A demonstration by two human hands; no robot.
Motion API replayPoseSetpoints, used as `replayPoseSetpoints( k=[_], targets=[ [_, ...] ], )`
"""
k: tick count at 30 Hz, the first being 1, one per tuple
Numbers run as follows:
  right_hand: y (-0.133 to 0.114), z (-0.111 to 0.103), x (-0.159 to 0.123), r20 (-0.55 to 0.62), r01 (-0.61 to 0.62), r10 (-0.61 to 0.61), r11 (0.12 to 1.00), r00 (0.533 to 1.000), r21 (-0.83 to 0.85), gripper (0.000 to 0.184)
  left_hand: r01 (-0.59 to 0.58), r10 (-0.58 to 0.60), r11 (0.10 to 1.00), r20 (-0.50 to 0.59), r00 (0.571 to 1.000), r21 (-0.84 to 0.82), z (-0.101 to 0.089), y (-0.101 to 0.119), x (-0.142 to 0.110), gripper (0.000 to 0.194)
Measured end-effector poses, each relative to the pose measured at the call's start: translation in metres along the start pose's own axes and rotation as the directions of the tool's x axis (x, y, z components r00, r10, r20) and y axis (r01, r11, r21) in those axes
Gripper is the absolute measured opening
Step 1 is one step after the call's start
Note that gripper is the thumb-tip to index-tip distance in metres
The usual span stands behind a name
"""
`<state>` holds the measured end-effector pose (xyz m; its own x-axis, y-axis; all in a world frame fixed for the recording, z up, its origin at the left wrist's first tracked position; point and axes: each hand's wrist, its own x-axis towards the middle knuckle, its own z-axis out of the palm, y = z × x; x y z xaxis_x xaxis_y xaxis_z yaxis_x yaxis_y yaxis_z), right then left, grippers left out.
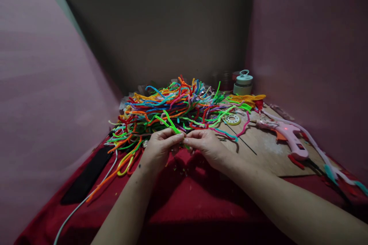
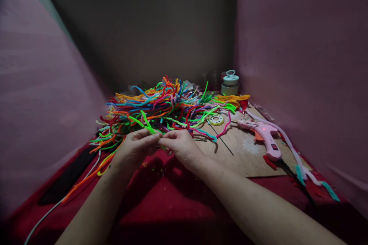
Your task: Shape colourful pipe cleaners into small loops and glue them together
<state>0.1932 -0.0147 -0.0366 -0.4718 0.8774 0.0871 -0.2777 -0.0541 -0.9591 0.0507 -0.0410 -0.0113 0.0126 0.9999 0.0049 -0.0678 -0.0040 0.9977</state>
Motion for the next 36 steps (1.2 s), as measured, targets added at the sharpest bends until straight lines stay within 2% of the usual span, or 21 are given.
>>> replayPoseSetpoints(
  k=[6,11,22,28,36],
  targets=[
    [-0.0004,0.0017,-0.0001,-0.011,-0.029,0.029,1.000,1.000,-0.010,0.009,-0.064,0.057,0.995,-0.089,0.994,-0.075,0.0017,0.0022,0.0011,0.015],
    [0.0005,0.0007,0.0005,-0.040,-0.017,0.017,1.000,0.999,0.020,0.008,-0.025,0.019,0.998,-0.099,0.995,-0.061,0.0032,0.0009,0.0023,0.019],
    [0.0059,0.0004,0.0019,0.021,-0.017,0.016,1.000,1.000,0.015,0.010,-0.003,0.000,0.998,-0.062,0.998,-0.061,0.0016,-0.0010,0.0030,0.017],
    [0.0044,-0.0033,0.0041,-0.048,0.001,0.004,0.995,0.999,0.102,0.009,-0.035,0.033,0.995,-0.020,0.999,-0.096,0.0017,-0.0039,0.0046,0.018],
    [0.0064,-0.0056,0.0084,-0.081,-0.028,0.043,0.983,0.996,0.183,0.012,-0.090,0.087,0.995,-0.079,0.993,-0.039,0.0005,-0.0063,0.0038,0.018]
  ],
)
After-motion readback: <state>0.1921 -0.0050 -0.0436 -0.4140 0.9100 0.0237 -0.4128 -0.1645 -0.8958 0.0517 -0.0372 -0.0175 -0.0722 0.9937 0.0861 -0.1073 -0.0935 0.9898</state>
